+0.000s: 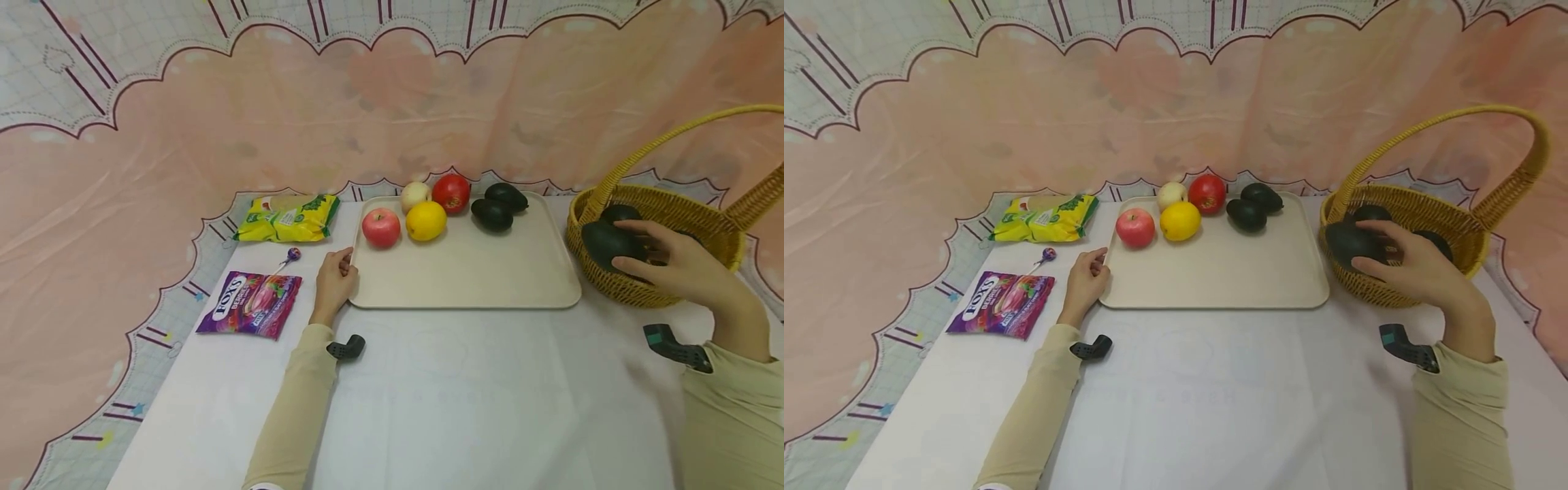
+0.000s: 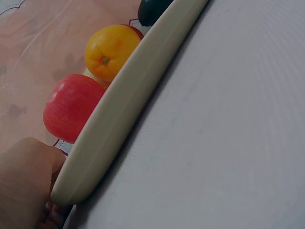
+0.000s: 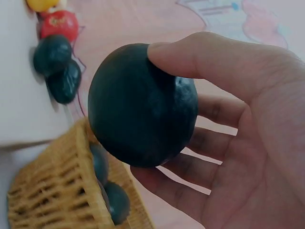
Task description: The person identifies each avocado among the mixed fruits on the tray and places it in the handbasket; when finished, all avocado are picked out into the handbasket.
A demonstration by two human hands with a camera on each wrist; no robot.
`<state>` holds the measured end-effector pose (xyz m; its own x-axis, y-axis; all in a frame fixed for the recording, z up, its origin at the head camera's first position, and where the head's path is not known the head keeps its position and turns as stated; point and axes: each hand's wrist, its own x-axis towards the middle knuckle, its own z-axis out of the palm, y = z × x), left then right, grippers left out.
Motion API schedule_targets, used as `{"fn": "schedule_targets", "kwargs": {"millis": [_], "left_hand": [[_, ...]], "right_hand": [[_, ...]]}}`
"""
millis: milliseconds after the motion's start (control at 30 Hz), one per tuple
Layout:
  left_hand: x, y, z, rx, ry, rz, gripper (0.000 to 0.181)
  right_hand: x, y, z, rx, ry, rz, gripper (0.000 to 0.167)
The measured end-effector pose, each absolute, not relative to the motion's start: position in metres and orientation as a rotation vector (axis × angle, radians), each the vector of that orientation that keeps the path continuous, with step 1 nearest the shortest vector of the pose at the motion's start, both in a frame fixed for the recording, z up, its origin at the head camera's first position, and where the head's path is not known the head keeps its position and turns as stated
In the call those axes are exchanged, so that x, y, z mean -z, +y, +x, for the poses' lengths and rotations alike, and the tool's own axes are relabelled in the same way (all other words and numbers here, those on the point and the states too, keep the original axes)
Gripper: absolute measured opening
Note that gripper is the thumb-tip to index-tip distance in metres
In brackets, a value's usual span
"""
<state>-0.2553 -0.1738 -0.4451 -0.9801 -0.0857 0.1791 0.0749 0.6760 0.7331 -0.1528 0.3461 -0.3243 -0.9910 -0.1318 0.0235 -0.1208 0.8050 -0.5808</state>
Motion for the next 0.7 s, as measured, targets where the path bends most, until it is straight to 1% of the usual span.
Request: {"fn": "schedule_targets", "kwargs": {"millis": [233, 400, 700], "left_hand": [[0.446, -0.174, -0.256, 1.2, -2.687, 0.005, 0.043], [0.446, -0.175, -0.256, 1.202, -2.689, 0.011, 0.042], [0.445, -0.174, -0.255, 1.197, -2.689, 0.017, 0.043]], "right_hand": [[0.33, 0.365, -0.153, 1.003, 3.005, -0.077, 0.071], [0.333, 0.374, -0.153, 1.023, 3.038, -0.029, 0.07], [0.341, 0.386, -0.152, 1.007, 3.051, 0.121, 0.077]]}}
